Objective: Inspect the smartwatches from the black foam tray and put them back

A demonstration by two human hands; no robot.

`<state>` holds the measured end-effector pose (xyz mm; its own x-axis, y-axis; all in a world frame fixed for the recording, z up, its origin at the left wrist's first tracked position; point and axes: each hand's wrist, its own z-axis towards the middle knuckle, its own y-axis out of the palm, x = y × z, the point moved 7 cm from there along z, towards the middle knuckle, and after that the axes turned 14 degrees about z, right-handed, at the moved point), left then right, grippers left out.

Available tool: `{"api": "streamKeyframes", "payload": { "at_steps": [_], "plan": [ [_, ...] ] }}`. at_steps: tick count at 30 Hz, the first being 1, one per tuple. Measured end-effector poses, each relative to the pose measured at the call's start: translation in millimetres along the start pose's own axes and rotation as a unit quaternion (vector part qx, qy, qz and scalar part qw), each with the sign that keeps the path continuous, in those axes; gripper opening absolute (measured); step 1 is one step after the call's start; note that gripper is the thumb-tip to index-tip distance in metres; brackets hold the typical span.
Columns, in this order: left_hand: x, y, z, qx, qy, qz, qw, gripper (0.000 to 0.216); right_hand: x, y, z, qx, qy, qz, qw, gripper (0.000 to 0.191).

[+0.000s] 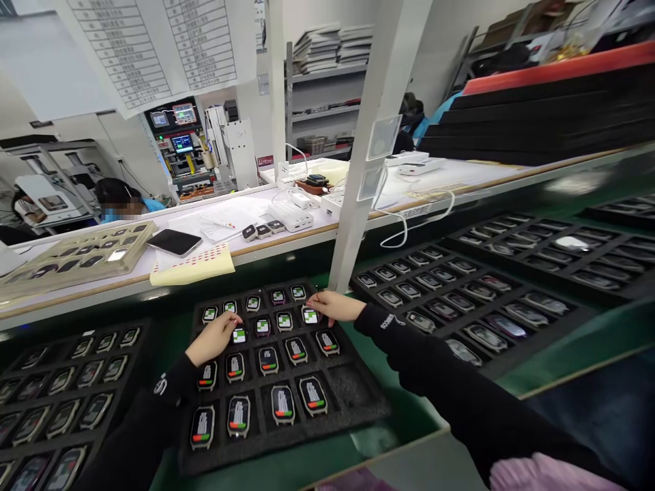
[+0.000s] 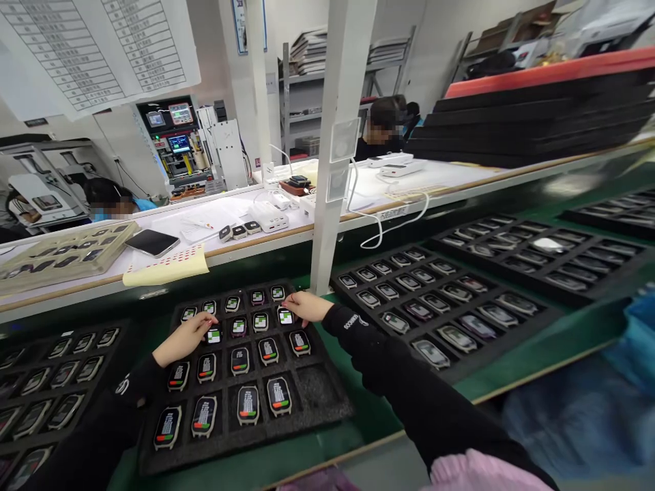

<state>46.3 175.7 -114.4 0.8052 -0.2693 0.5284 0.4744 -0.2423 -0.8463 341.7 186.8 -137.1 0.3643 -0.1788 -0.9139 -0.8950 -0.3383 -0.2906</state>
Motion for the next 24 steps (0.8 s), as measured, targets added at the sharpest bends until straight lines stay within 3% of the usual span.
{"api": "streamKeyframes", "payload": {
  "at_steps": [5, 10, 16, 18, 22, 24],
  "plan": [
    [-3.0, 1.7, 1.2, -0.017, -0.064, -0.134, 0.989, 0.027, -2.6, 5.7, 0.0, 0.032, 0.007, 0.162, 0.986, 0.039],
    [13.0, -1.3, -12.2, -0.039, -0.105, -0.294, 0.949, 0.035, -28.6, 26.8, -16.1, 0.014, -0.009, 0.317, 0.948, 0.029],
    [44.6, -9.8, -28.1, -0.021, -0.078, -0.404, 0.911, 0.043, -61.1, 75.6, -33.3, -0.103, -0.015, 0.390, 0.915, 0.025],
    [51.8, -12.1, -32.6, 0.002, -0.059, -0.410, 0.910, 0.051, -68.0, 90.0, -34.6, -0.128, -0.042, 0.393, 0.909, 0.033],
    [56.6, -13.6, -40.7, 0.075, -0.041, -0.425, 0.901, 0.045, -71.0, 103.9, -29.9, -0.087, -0.103, 0.400, 0.907, 0.031],
    [57.7, -10.2, -43.9, 0.085, -0.043, -0.449, 0.889, 0.043, -69.3, 107.5, -27.6, -0.068, -0.118, 0.411, 0.902, 0.028]
  ]
}}
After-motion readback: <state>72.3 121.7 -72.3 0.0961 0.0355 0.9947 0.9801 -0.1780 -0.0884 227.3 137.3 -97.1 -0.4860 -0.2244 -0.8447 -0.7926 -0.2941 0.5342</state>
